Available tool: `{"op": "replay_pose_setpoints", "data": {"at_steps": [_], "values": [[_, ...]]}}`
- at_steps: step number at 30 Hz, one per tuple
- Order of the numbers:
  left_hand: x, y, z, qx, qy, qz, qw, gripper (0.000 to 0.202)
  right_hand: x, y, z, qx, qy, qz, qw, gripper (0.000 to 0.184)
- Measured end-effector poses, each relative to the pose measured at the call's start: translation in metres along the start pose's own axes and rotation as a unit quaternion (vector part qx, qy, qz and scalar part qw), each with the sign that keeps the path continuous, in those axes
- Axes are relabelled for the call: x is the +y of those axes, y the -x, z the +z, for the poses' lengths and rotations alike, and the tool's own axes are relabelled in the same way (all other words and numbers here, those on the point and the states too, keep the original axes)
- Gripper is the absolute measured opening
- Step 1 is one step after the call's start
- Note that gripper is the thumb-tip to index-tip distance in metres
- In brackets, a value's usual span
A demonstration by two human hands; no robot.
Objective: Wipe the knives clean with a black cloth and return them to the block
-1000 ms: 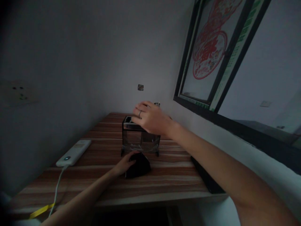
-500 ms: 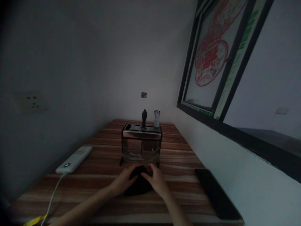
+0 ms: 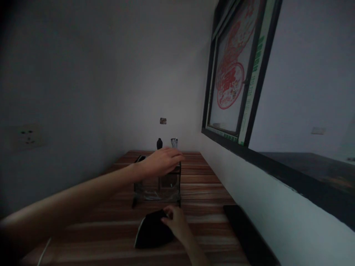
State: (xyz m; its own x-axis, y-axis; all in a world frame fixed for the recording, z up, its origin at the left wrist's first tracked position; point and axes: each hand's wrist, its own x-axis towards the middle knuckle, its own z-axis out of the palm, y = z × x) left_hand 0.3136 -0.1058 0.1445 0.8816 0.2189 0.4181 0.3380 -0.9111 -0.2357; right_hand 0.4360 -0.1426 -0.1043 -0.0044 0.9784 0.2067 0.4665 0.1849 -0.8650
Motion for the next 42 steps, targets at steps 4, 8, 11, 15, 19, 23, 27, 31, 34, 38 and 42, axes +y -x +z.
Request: {"op": "replay_pose_setpoints", "data": {"at_steps": [4,8,11,15,19,23,27,31,34,38,42], "values": [[-0.033,-0.054,0.002,-0.049,-0.017,0.054,0.997,0.03,-0.006,0.002,0.0,0.0,0.008,0.001,1.0,0.023],[-0.057,-0.074,0.034,-0.084,-0.023,-0.023,0.996,0.033,-0.008,0.001,0.0,-0.002,0.014,0.0,1.0,0.023],[-0.063,-0.081,0.062,-0.107,-0.045,-0.056,0.992,0.032,-0.006,0.0,0.0,-0.005,0.019,0.004,1.0,0.023],[-0.069,-0.091,0.084,-0.146,-0.069,-0.083,0.983,0.011,-0.005,-0.001,0.001,-0.005,0.028,0.007,1.0,0.024],[-0.082,-0.095,0.088,-0.172,-0.076,-0.12,0.975,0.029,-0.005,0.0,0.001,-0.004,0.038,0.013,0.999,0.024],[-0.091,-0.094,0.088,-0.194,-0.088,-0.139,0.967,0.028,-0.007,0.001,0.001,-0.005,0.044,0.019,0.999,0.025],[-0.089,-0.094,0.088,-0.21,-0.108,-0.142,0.961,0.028,-0.011,0.002,-0.001,-0.01,0.041,0.017,0.999,0.024],[-0.085,-0.096,0.083,-0.216,-0.13,-0.142,0.957,0.029,-0.014,0.003,-0.002,-0.015,0.043,0.018,0.999,0.024],[-0.082,-0.102,0.073,-0.216,-0.151,-0.141,0.954,0.031,-0.013,0.003,-0.002,-0.018,0.045,0.02,0.999,0.026],[-0.081,-0.113,0.051,-0.221,-0.189,-0.13,0.948,0.029,-0.01,0.002,-0.002,-0.02,0.046,0.018,0.999,0.027],[-0.081,-0.126,0.023,-0.214,-0.238,-0.115,0.94,0.014,-0.008,0.002,-0.002,-0.017,0.048,0.014,0.999,0.029]]}}
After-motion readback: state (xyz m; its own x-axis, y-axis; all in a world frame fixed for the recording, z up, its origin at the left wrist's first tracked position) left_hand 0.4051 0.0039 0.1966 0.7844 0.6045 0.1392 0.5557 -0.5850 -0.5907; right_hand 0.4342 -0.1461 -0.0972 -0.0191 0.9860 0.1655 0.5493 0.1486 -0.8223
